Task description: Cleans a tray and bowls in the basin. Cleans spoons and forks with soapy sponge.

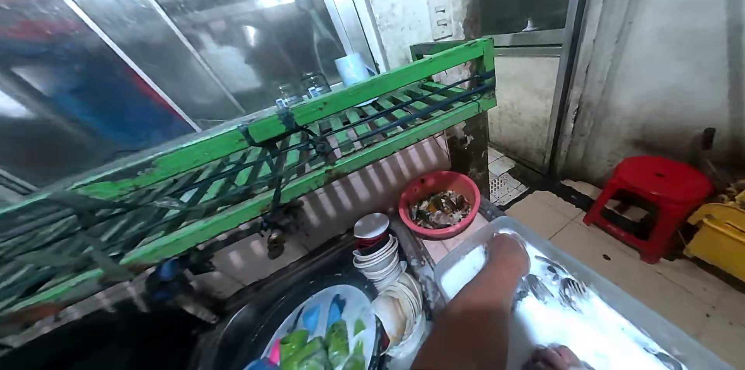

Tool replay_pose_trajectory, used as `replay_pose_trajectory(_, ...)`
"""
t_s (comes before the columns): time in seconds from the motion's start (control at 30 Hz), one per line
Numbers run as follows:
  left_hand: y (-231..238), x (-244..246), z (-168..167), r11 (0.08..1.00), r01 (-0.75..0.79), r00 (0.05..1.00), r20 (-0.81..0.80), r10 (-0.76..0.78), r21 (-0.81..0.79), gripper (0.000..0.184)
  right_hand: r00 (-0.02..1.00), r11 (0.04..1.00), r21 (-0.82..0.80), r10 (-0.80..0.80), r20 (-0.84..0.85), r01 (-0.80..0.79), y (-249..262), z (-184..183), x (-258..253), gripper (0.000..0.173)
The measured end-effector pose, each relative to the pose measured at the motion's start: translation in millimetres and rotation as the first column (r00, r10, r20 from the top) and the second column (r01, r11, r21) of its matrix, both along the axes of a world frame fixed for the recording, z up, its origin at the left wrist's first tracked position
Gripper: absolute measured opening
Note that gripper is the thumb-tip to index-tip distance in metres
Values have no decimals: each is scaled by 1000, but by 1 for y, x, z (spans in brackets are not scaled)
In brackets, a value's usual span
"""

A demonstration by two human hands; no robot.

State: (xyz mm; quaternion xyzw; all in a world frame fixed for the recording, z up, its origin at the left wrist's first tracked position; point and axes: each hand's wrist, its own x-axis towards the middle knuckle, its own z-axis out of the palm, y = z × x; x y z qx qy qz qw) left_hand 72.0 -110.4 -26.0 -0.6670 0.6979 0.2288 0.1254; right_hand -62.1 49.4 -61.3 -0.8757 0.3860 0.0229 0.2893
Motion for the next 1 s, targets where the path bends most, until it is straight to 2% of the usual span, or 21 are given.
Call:
replay_pose_trajectory(0.1, 4, 8, -6, 995, -93, 995, -28, 94, 46, 66, 998, 999, 36, 3, -63, -1, -2, 5, 3, 42)
replay_pose_trajectory(0.23, 19, 43, -11, 978, -166, 958, -214, 191, 129, 73, 998, 999, 40, -3, -68, 6, -3, 3, 4, 48)
replay_pose_trajectory(0.3, 21, 56, -19, 986, -165, 932, -324, 165, 27, 79, 1000, 1000, 9, -9, -27, 9, -2, 3, 4, 48)
replay_pose_trajectory(0.37, 27, 64, -21, 962, -192, 882, -465, 81, -195, 79, 998, 999, -3, -40, 41, 40, -1, 4, 3, 45)
replay_pose_trajectory(0.4, 34, 66, -17, 924, -240, 821, -570, 30, -297, 76, 994, 997, 16, -79, 76, 78, -2, 5, 1, 45)
replay_pose_trajectory(0.47, 54, 65, -2, 817, -431, 617, -786, -41, -382, 71, 936, 949, 203, -282, 209, 241, -3, 16, -4, 48)
replay_pose_trajectory(0.5, 64, 63, 2, 749, -561, 474, -878, -58, -353, 67, 842, 869, 351, -454, 291, 347, -3, 23, -7, 48)
replay_pose_trajectory(0.53, 74, 60, 3, 683, -685, 294, -954, -61, -254, 62, 690, 752, 500, -630, 355, 430, -2, 32, -8, 46)
replay_pose_trajectory(0.57, 83, 55, -1, 629, -772, 86, -996, -40, -91, 57, 502, 638, 620, -760, 412, 457, 0, 41, -6, 43)
replay_pose_trajectory(0.6, 91, 47, -4, 579, -808, -119, -993, 20, 108, 54, 300, 563, 702, -827, 476, 437, 4, 50, 1, 38)
replay_pose_trajectory(0.63, 98, 38, -7, 529, -805, -264, -961, 83, 267, 51, 115, 526, 758, -842, 527, 386, 7, 57, 12, 33)
replay_pose_trajectory(0.67, 106, 29, -9, 493, -790, -341, -930, 141, 364, 47, 16, 532, 767, -825, 564, 359, 10, 62, 25, 31)
replay_pose_trajectory(0.7, 117, 22, -8, 515, -750, -364, -909, 203, 416, 46, 45, 570, 718, -795, 606, 400, 10, 63, 37, 32)
replay_pose_trajectory(0.73, 127, 21, -8, 565, -706, -363, -903, 230, 427, 44, 175, 631, 609, -750, 638, 481, 9, 59, 46, 36)
replay_pose_trajectory(0.8, 134, 23, -3, 606, -620, -448, -859, 247, 498, 37, 577, 807, 188, -543, 610, 561, 1, 44, 53, 43)
replay_pose_trajectory(0.83, 134, 25, -2, 608, -581, -494, -828, 265, 541, 33, 759, 860, -74, -401, 513, 504, -5, 33, 53, 42)
replay_pose_trajectory(0.87, 134, 26, -3, 608, -566, -502, -818, 281, 556, 31, 872, 864, -288, -284, 398, 413, -10, 25, 52, 37)
replay_pose_trajectory(0.9, 132, 25, -6, 604, -584, -476, -831, 286, 542, 34, 932, 842, -429, -214, 292, 328, -17, 18, 51, 29)
replay_pose_trajectory(0.93, 130, 21, -6, 593, -605, -451, -842, 295, 532, 43, 958, 841, -465, -205, 201, 277, -23, 16, 51, 26)
replay_pose_trajectory(0.97, 127, 17, -1, 565, -625, -455, -839, 298, 539, 50, 963, 881, -389, -241, 123, 270, -28, 22, 52, 30)
replay_pose_trajectory(1.0, 125, 15, 3, 549, -638, -451, -840, 301, 539, 55, 944, 925, -186, -318, 91, 330, -33, 33, 53, 38)
